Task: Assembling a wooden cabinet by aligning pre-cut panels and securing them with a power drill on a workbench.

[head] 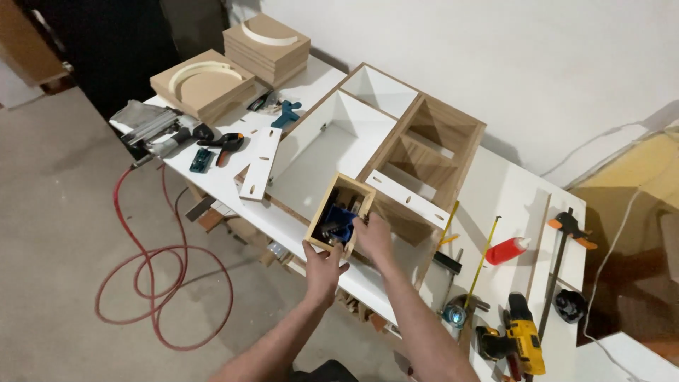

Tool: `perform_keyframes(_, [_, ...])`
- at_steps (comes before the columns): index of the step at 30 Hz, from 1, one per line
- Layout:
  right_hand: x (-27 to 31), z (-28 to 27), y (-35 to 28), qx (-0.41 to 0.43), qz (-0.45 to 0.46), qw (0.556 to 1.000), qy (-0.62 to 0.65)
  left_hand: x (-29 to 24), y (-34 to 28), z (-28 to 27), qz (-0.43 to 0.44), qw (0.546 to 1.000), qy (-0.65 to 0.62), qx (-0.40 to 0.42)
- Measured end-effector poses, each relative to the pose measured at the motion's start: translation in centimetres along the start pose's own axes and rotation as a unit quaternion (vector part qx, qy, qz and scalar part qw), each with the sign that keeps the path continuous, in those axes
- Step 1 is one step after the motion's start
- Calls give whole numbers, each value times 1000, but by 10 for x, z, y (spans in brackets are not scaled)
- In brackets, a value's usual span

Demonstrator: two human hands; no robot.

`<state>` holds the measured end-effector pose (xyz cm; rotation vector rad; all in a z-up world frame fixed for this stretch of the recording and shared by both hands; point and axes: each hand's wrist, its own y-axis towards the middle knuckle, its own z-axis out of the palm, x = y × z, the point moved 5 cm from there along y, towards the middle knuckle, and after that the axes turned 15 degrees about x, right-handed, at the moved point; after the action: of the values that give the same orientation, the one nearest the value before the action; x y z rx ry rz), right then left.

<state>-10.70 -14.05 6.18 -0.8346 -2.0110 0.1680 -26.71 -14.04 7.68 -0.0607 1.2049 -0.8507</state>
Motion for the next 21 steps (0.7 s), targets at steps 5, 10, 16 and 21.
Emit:
perform_keyframes(5, [-2,-1,43,41,23,998,-33,-8,14,-12,-39,996,11,82])
perform_keyframes(10, [14,-4,49,68,71,994,-54,-14,28,-39,-50,980,69,179])
perform_keyframes(16, [37,-23,50,-90,-46,970,-220,-31,35,-86,-169,953,176,177])
perform_keyframes(21, [49,18,93,169,-97,847,-495,-56,50,-110,-100,931,300,181])
